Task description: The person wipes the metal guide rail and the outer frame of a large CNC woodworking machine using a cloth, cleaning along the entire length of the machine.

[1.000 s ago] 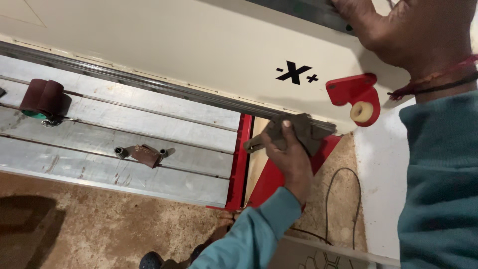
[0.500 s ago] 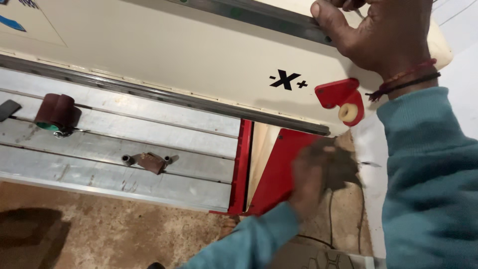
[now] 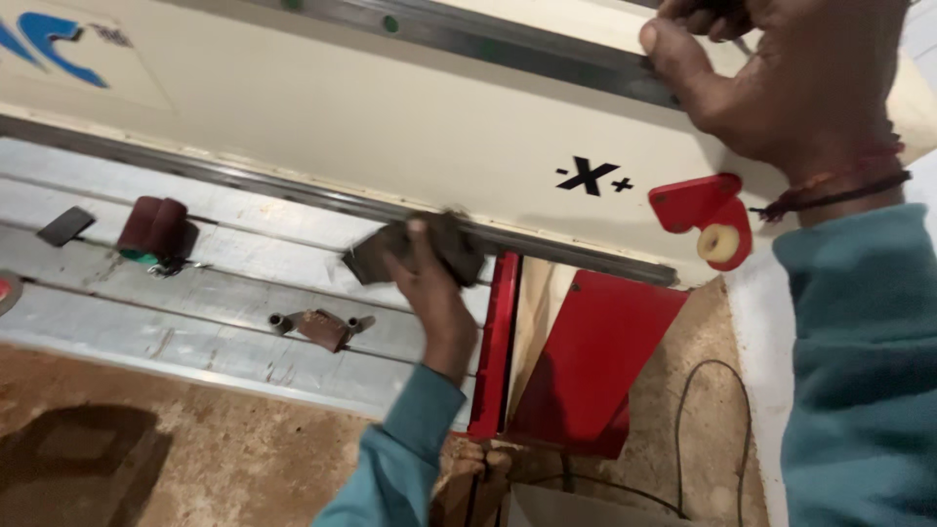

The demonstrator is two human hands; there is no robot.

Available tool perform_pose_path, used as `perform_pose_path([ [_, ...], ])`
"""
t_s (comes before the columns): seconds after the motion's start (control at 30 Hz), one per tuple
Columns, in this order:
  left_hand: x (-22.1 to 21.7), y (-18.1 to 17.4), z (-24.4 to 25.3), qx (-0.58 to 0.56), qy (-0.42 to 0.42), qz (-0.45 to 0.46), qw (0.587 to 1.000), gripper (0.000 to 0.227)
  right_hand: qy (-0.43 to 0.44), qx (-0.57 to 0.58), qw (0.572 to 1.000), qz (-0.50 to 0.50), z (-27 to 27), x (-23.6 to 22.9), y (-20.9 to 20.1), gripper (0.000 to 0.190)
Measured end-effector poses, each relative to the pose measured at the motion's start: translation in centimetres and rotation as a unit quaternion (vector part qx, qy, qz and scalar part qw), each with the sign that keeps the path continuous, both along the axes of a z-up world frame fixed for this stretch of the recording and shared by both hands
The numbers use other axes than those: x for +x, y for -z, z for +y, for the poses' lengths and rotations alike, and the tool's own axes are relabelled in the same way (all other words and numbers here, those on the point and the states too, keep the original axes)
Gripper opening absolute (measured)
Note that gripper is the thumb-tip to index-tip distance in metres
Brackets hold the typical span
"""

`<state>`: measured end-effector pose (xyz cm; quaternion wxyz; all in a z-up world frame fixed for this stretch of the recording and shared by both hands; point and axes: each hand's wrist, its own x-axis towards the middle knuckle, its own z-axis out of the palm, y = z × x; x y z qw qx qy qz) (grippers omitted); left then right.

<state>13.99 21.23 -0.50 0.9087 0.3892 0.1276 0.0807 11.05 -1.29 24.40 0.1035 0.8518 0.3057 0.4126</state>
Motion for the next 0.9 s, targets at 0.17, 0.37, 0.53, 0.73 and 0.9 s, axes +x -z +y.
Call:
perform_pose_path([
  [0.17,-3.6,-1.0,-8.5,-0.016,0.002,0.057,0.998,0.093,-0.002,0.001,1.0,-0.005,-0.2,0.0,0.5,0.011],
  [0.37,-5.4,-0.7,-14.1,-0.024,0.021,0.166,0.986,0.095,0.023,-0.021,0.999,-0.038,0.3,-0.4,-0.1,0.01],
  [0.53,-11.8,1.9,-25.5,-0.05,0.069,0.053,0.995,0.079,0.019,-0.034,0.999,-0.036,2.4,-0.5,-0.6,0.009],
  [0.73,-14.8,9.8,-25.6,-0.388,0.405,-0.065,0.825,0.029,-0.045,0.06,0.996,0.038,10.5,1.0,6.6,0.009],
  [0.9,-13.5,10.2,-6.5,0.253,0.261,-0.124,0.923,0.028,-0.052,0.145,0.981,0.119,15.0,-0.3,12.7,0.01],
])
